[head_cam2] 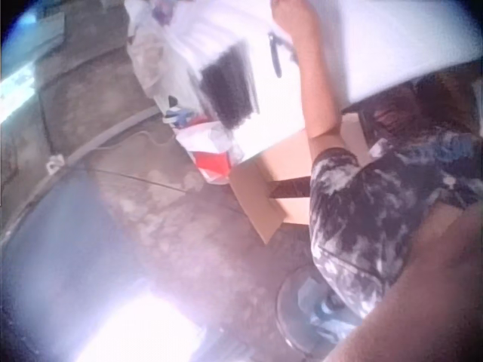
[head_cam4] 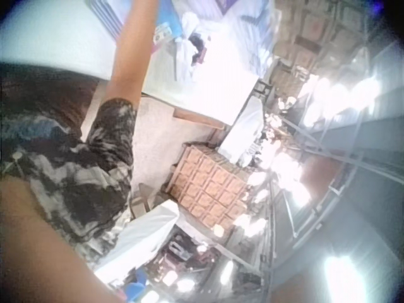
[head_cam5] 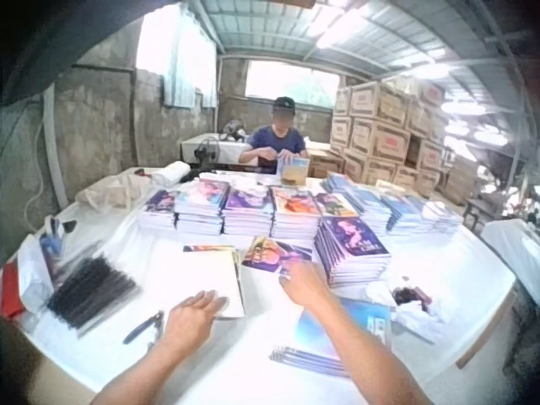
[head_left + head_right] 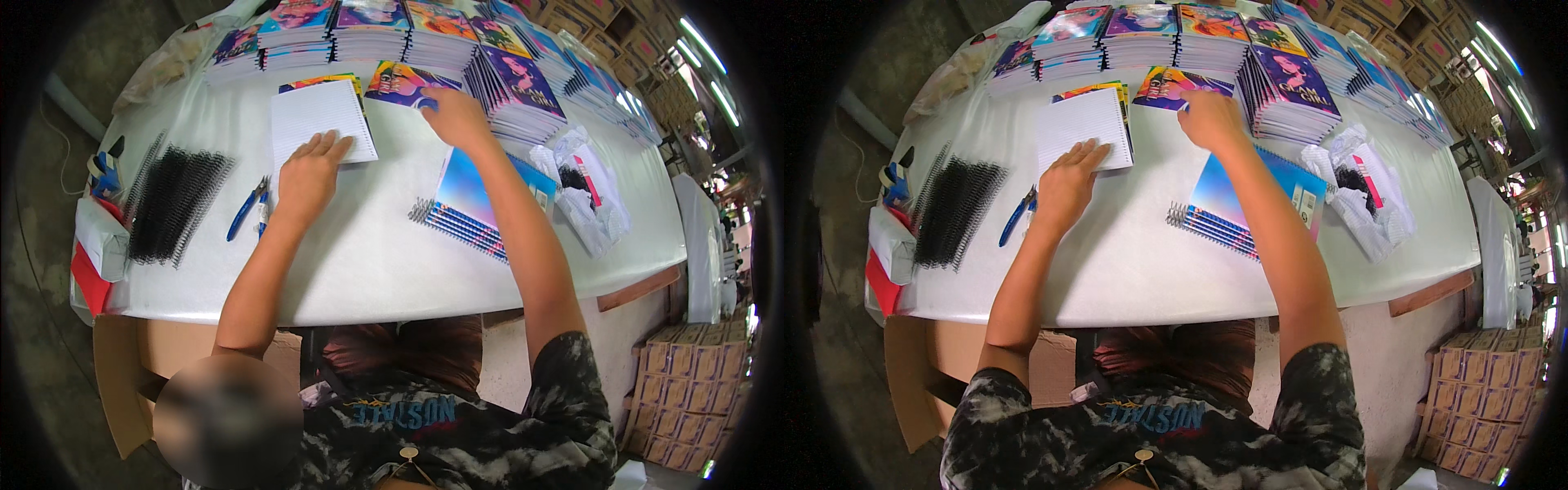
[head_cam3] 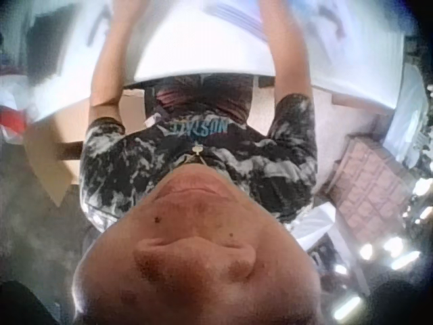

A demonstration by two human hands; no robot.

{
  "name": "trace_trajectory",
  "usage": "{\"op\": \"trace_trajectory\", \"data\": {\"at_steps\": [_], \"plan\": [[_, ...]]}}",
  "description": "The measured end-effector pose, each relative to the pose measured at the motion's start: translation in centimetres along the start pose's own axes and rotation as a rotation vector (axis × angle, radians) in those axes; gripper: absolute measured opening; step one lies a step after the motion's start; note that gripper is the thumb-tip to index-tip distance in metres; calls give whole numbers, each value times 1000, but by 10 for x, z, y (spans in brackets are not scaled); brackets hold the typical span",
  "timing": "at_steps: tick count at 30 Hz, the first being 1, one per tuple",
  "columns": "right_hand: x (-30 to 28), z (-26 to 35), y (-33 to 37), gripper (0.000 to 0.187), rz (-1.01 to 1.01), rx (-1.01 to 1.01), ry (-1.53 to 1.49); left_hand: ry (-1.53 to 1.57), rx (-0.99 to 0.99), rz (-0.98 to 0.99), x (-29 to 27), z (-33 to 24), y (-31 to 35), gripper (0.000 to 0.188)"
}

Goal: The person assembles spiral-bound notebooks by inserting metal spiral coils into the punched holes of the covers and pages. They handle the notebooks one at a time, aligning the coils, and then place the completed units into a cardboard box.

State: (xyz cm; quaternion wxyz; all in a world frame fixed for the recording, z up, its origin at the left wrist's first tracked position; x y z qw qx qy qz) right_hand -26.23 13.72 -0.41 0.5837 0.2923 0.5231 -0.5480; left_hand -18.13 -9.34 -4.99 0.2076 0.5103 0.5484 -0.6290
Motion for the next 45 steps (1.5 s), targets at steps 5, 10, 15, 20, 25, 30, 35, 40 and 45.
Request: {"op": "trace_trajectory", "data": {"at_steps": [5,10,15,20,25,30,35,40,45], "plan": [[62,-31,-71,40,327,199,295,193,-245,191,-19,-4,-8,32],[79,-31,-78,42,543,243,250,187,-117,41,-9,3,-1,36],[87,7,-77,35,612,146,327,127,-59,-74,10,19,-10,36],[80,-4,-70,42,309,201,173,169,-71,-33,3,20,-11,41],[83,-9,-68,35,310,105,275,301,-334,302,-28,9,-23,38],[41,2,-69,23,-90,239,77,358,-153,64,-6,26,-10,30],[6,82,-43,21,-63,-44,20,289,-83,-61,-7,13,-3,23],[13,119,-32,31,607,164,-913,11,38,-577,-48,-26,8,18],[-14,103,0,47,24,2,-1085,319,-60,-359,-31,-2,7,18]]}}
Point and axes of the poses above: each hand's wrist, its own y-axis away from the middle knuckle, its own x-axis out of the palm, z = x × y, the point moved 2 cm from there along -y, towards the middle knuckle, and after that the axes turned 3 degrees about z, right-handed, at the moved point
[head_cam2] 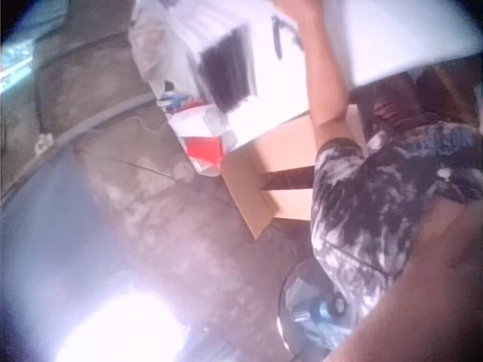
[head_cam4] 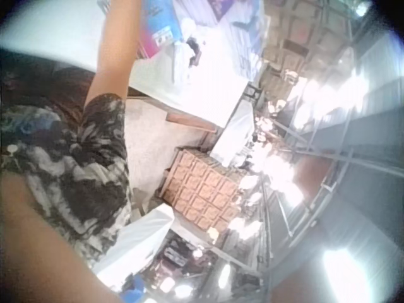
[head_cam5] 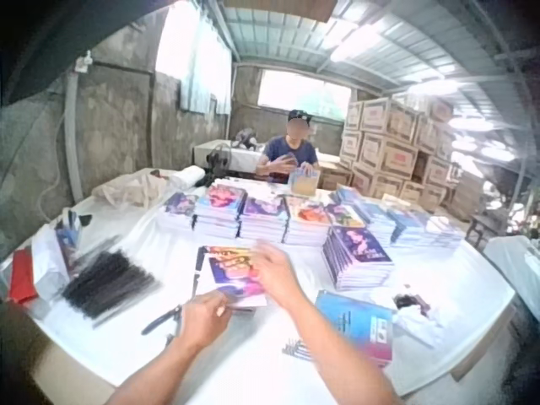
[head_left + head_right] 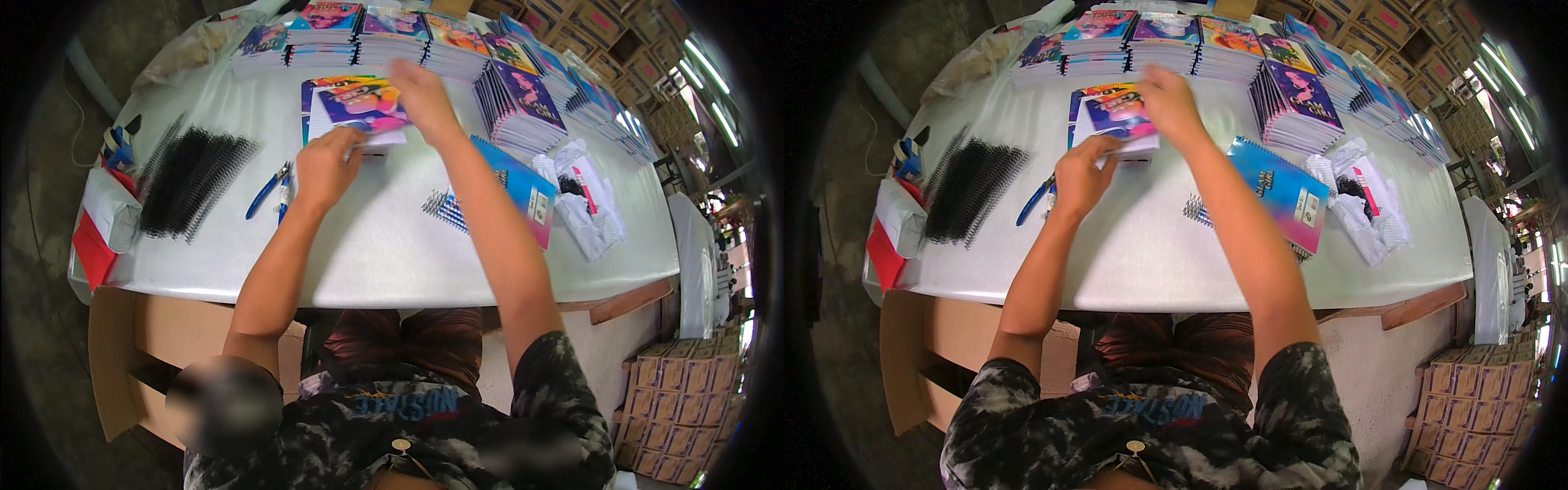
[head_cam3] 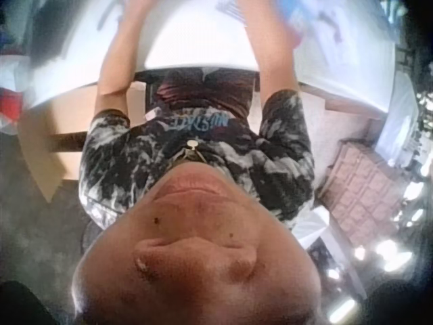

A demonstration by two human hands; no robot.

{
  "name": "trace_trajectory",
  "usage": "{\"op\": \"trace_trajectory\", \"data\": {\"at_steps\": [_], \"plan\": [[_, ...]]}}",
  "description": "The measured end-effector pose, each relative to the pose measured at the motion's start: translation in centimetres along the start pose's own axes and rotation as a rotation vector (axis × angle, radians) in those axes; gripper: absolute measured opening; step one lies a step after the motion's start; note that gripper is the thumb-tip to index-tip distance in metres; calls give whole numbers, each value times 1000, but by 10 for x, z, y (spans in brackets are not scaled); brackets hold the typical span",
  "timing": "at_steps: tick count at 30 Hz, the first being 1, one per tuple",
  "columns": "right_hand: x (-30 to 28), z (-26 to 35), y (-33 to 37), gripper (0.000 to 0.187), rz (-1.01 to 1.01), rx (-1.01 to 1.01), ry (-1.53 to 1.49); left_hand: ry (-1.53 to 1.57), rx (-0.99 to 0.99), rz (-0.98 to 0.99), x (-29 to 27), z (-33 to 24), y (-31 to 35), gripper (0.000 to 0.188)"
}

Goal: The person assembles spiral-bound notebooks by inserting metal spiral coils into the punched holes of the covers and pages. They handle the notebooks one at a time, aligning the coils, and then place the completed units into a cardboard box.

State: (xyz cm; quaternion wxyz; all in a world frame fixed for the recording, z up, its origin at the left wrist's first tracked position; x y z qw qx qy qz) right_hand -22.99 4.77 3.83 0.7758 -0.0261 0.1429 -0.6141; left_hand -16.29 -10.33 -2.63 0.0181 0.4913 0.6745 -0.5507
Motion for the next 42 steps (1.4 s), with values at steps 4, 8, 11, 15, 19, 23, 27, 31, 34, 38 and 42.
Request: {"op": "trace_trajectory", "data": {"at_steps": [4,8,11,15,19,23,27,31,34,38,42], "plan": [[16,-24,90,63,-647,14,-378,59,-161,-105,-15,-13,-4,19],[36,-22,149,43,-336,217,-933,64,133,171,-21,-81,59,22],[16,-47,169,21,-389,52,-685,-18,54,80,-49,-73,75,28],[-20,-19,211,20,-176,-57,-398,-442,-400,160,-69,-18,99,33],[-46,-16,249,20,-143,-30,-227,-375,-496,154,-68,46,109,25],[-60,-30,278,21,-173,-23,-231,-171,-526,-213,-86,31,71,19],[-55,-43,284,22,-184,-46,-312,-258,-172,-528,-68,3,22,17],[-49,-40,279,22,-236,-121,-314,-226,-158,-113,-16,41,8,16],[-59,-42,278,23,-328,-112,-265,-60,-117,-201,-20,5,16,21],[-21,-33,281,35,-352,-164,-43,832,-347,310,-58,-125,88,44],[35,-27,274,69,60,-328,48,680,-393,465,-58,-172,140,69]]}}
Point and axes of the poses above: each hand's wrist, its own y-axis away from the middle knuckle, its own x-axis out of the palm, z = x × y, the point moved 2 cm from there along -y, towards the middle knuckle, and after that the axes turned 3 degrees about z, right-handed, at the moved point
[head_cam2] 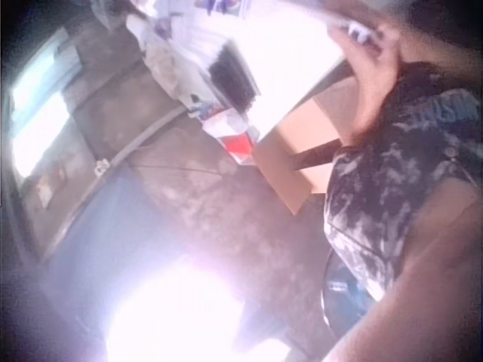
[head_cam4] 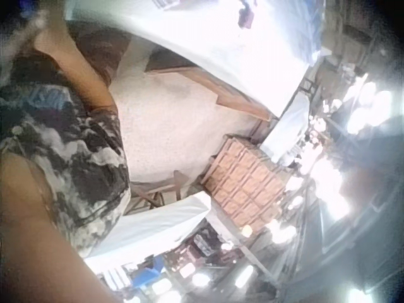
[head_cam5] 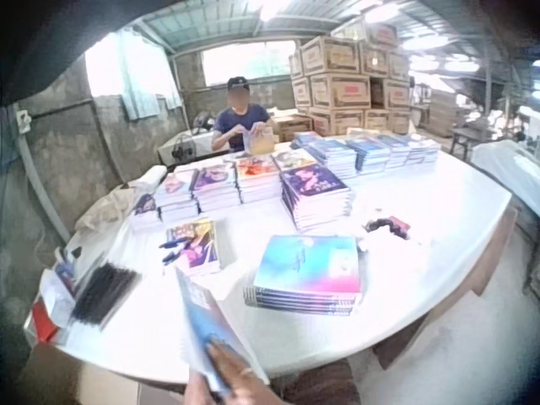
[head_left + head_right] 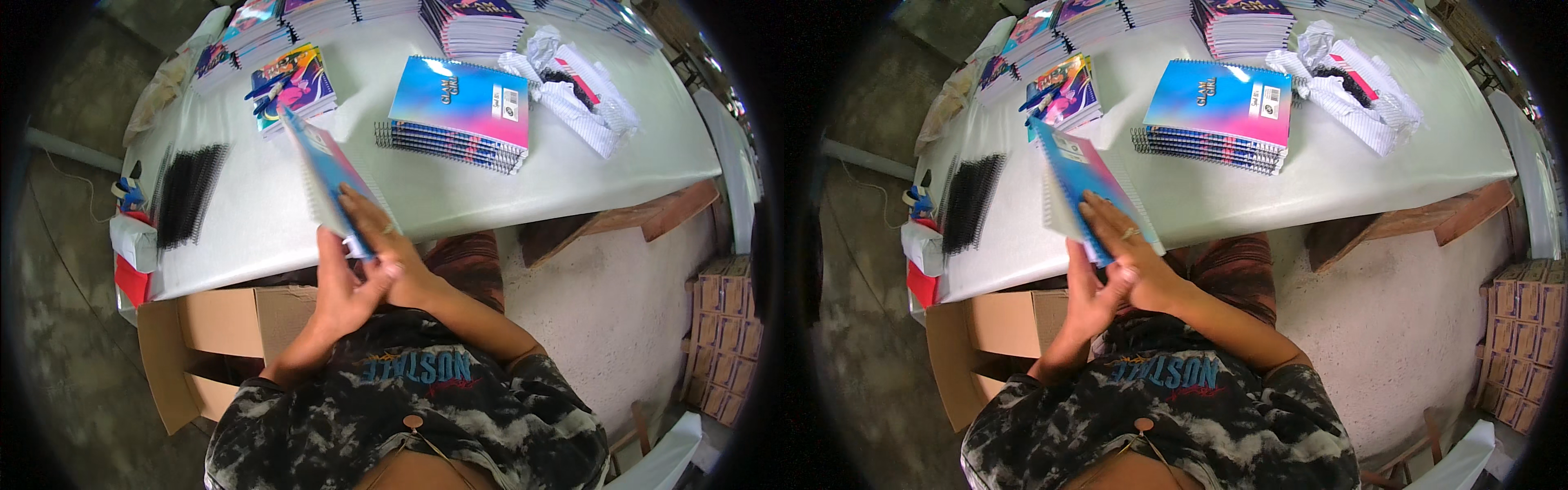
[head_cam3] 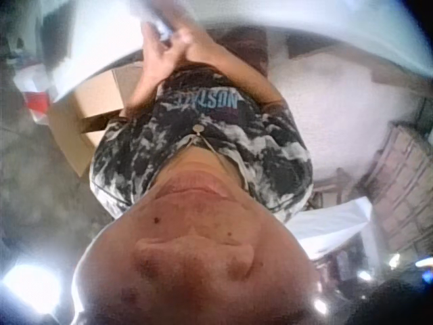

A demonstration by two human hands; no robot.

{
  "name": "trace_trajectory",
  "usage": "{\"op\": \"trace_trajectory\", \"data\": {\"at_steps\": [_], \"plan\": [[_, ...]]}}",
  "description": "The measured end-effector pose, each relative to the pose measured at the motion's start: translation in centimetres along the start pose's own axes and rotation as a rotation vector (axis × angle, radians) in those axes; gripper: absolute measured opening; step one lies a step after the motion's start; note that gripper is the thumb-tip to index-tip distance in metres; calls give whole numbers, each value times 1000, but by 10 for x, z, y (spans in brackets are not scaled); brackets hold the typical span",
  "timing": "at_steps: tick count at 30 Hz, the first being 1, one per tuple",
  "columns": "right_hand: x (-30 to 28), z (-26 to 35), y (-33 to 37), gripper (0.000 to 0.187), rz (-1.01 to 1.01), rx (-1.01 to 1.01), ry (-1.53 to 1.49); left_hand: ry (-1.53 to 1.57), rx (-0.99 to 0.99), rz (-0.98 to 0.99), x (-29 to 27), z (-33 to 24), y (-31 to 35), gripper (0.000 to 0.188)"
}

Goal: The person assembles spiral-bound notebooks by inserting metal spiral coils into the punched holes of the covers and pages. They handle the notebooks one at a time, aligning the coils, and then place the completed units into a cardboard box.

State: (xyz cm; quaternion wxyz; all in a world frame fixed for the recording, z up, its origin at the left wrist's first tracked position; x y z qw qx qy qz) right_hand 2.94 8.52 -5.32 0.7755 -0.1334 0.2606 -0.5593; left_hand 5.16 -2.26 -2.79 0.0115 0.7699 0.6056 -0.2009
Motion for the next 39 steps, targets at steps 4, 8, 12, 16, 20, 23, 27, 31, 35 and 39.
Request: {"op": "trace_trajectory", "data": {"at_steps": [4,8,12,16,20,23,27,31,35,39], "plan": [[8,2,-8,86,206,-60,-105,-328,-57,-372,-34,10,6,24],[-21,-18,-29,95,-211,-23,44,-614,157,-359,-94,-7,-5,14],[-55,-9,-42,78,-434,28,-324,-330,409,-405,-124,-14,-6,17],[-68,-11,-38,48,-538,-73,-481,176,187,-353,-113,41,-34,23],[-69,-61,-23,41,-411,161,-337,272,-5,-113,-60,97,-69,45],[-75,-63,-17,38,-353,208,-300,218,-64,-66,-57,107,-71,50],[-96,-52,-29,32,-364,48,-558,226,-59,-79,-53,110,-73,50],[-76,-71,-28,21,-250,311,-327,283,-42,-202,-45,110,-77,49],[-84,-58,-31,22,-78,292,-169,220,-41,-173,-53,116,-71,49],[-84,-29,-43,20,-227,131,-230,5,-18,-186,-47,106,-74,45]]}}
Point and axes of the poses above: each hand's wrist, its own y-axis away from the middle knuckle, its own x-axis out of the palm, z = x × y, the point moved 2 cm from there along -y, towards the middle knuckle, and after that the axes turned 3 degrees about z, right-handed, at the moved point
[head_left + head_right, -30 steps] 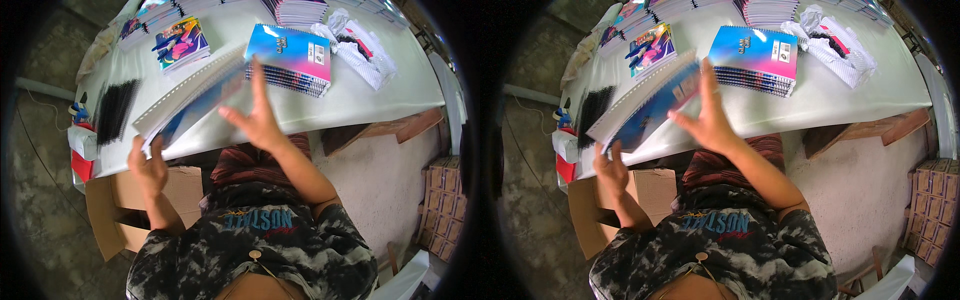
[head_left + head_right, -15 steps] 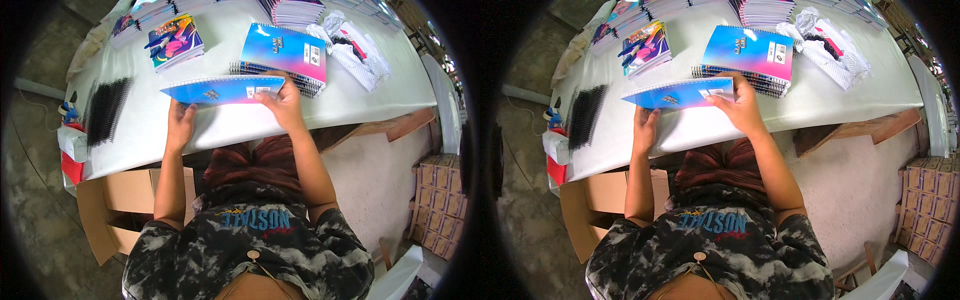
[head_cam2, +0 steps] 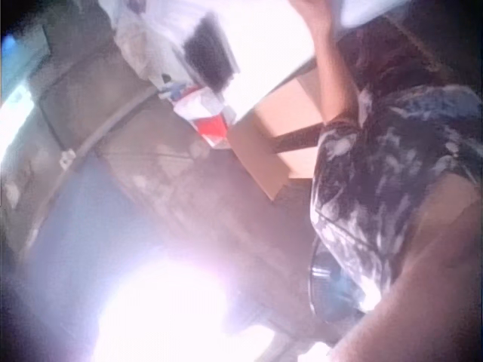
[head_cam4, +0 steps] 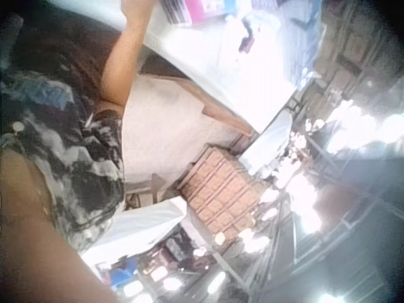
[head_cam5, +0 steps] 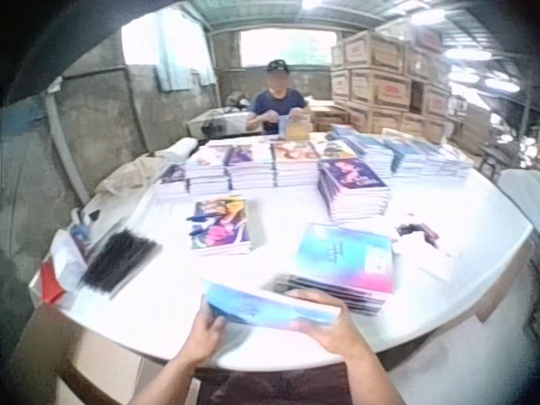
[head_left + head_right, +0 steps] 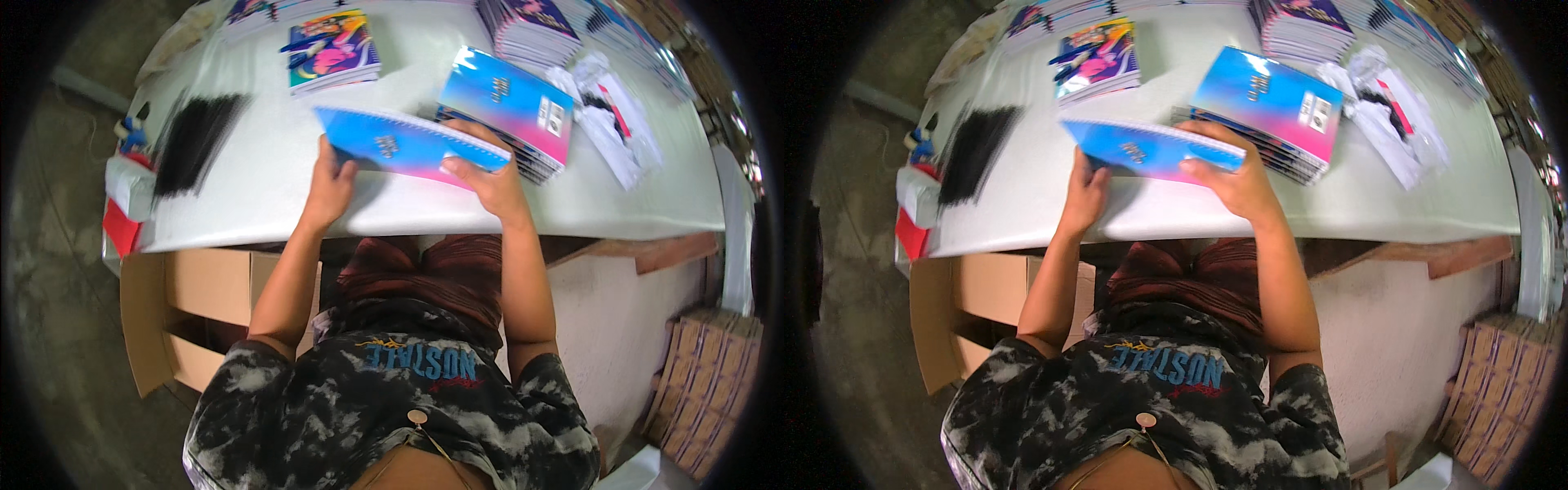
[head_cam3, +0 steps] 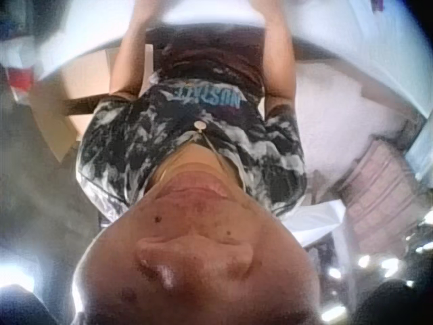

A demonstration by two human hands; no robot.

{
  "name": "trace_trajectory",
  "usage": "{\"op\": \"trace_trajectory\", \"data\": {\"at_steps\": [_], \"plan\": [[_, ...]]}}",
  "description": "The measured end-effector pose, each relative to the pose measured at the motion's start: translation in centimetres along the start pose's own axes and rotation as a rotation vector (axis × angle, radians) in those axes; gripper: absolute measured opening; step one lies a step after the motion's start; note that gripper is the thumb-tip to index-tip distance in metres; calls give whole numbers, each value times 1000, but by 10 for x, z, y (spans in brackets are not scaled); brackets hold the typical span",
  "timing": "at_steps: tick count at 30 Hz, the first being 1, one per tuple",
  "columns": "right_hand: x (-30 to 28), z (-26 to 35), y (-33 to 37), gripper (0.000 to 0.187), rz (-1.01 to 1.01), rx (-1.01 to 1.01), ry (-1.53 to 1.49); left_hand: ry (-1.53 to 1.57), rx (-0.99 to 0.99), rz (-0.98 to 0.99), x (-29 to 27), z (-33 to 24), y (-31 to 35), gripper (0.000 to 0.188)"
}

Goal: The person assembles spiral-bound notebooks by inserting metal spiral coils into the punched holes of the covers and pages. They handle the notebooks one at a time, aligning the coils, and then place the completed units into a cardboard box.

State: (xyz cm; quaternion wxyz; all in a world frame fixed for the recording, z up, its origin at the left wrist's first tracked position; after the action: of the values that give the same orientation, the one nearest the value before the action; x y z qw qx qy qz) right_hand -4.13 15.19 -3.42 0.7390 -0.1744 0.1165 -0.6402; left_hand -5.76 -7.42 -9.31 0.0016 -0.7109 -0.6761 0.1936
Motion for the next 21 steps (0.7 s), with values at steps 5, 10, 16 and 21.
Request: {"op": "trace_trajectory", "data": {"at_steps": [5,10,16,21], "plan": [[-31,-18,7,26,-15,79,96,-802,27,34,-69,2,-22,25],[-35,-15,15,27,-52,31,83,-1488,-371,-375,-186,31,-13,28],[-31,-14,16,27,-67,-5,94,-1409,-123,-479,-199,44,2,28],[-31,-17,16,25,-79,-18,103,-1310,-216,-388,-196,41,1,22]]}}
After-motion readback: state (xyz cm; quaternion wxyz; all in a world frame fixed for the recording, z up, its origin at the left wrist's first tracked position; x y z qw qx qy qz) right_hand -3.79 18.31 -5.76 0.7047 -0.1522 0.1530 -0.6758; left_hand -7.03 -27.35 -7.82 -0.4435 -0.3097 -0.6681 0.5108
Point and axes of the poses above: each hand's wrist, its own y-axis away from the middle knuckle, its own x-axis out of the palm, z = x × y, the point moved 2 cm from there along -y, towards the middle knuckle, and after that the axes turned 3 degrees about z, right-handed, at the moved point
